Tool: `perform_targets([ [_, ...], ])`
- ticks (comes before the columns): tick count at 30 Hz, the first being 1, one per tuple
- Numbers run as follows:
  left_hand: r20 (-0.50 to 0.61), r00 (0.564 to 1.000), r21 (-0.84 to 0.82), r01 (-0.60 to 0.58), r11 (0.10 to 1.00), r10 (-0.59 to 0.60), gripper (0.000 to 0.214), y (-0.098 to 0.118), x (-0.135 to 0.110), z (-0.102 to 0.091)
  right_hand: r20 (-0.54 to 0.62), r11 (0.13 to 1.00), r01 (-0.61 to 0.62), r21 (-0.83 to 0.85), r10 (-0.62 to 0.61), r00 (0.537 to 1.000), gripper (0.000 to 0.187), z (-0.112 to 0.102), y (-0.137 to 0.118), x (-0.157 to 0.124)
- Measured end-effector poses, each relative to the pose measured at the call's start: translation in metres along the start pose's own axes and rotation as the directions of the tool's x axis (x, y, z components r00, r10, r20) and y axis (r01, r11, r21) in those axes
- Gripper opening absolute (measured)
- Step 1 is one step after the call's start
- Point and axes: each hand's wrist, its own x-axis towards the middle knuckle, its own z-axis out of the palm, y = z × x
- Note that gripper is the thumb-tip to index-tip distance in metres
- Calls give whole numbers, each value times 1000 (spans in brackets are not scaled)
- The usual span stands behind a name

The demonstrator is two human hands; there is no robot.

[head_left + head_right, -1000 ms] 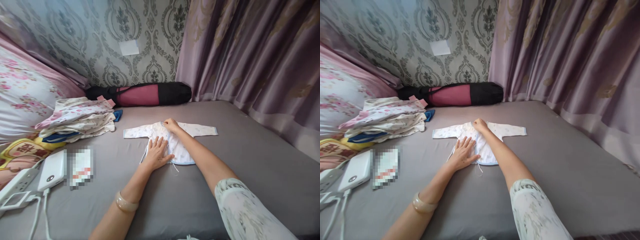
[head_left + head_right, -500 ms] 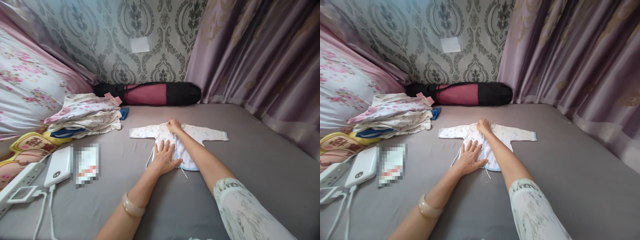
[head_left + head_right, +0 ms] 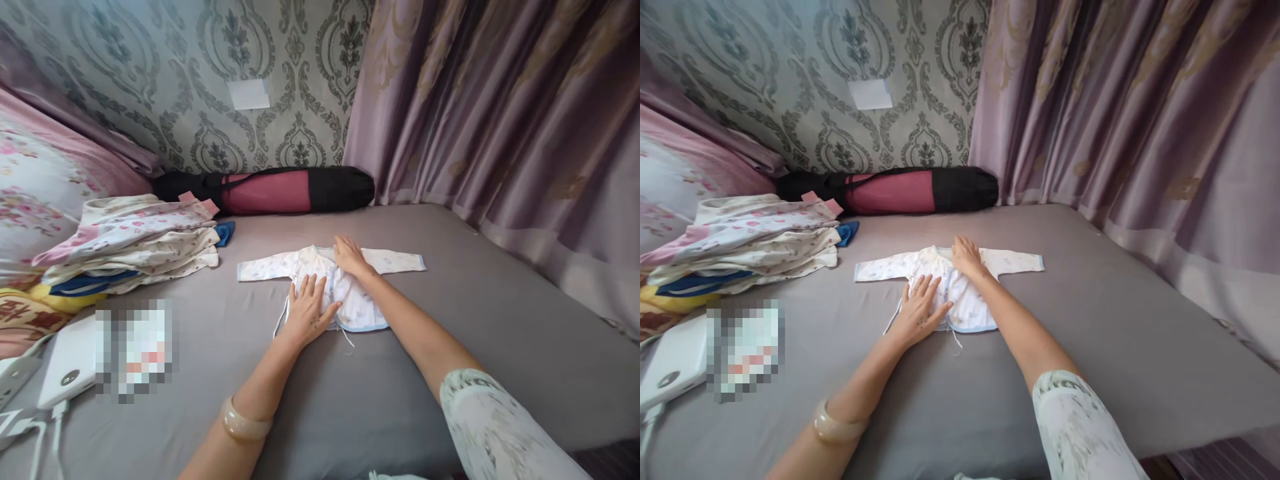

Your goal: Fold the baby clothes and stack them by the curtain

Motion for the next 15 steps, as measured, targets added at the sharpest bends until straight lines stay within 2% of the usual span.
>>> perform_targets([
  [2,-8,999,33,-31,999,31,71,2,0,1,29,998,-41,-37,42,999,51,5,6,-17],
  [5,86,995,44,-58,997,54,70,3,-1,4,107,996,-76,-53,81,991,61,18,9,-33],
  [9,149,987,49,-62,997,54,72,0,0,7,80,995,-80,-53,84,993,64,29,7,-34],
  [12,140,988,40,-66,997,60,71,-3,1,8,124,997,-76,2,75,989,65,24,9,-30],
  [15,117,991,10,-68,998,66,66,-6,2,9,224,981,-85,173,45,974,64,5,20,-29],
])
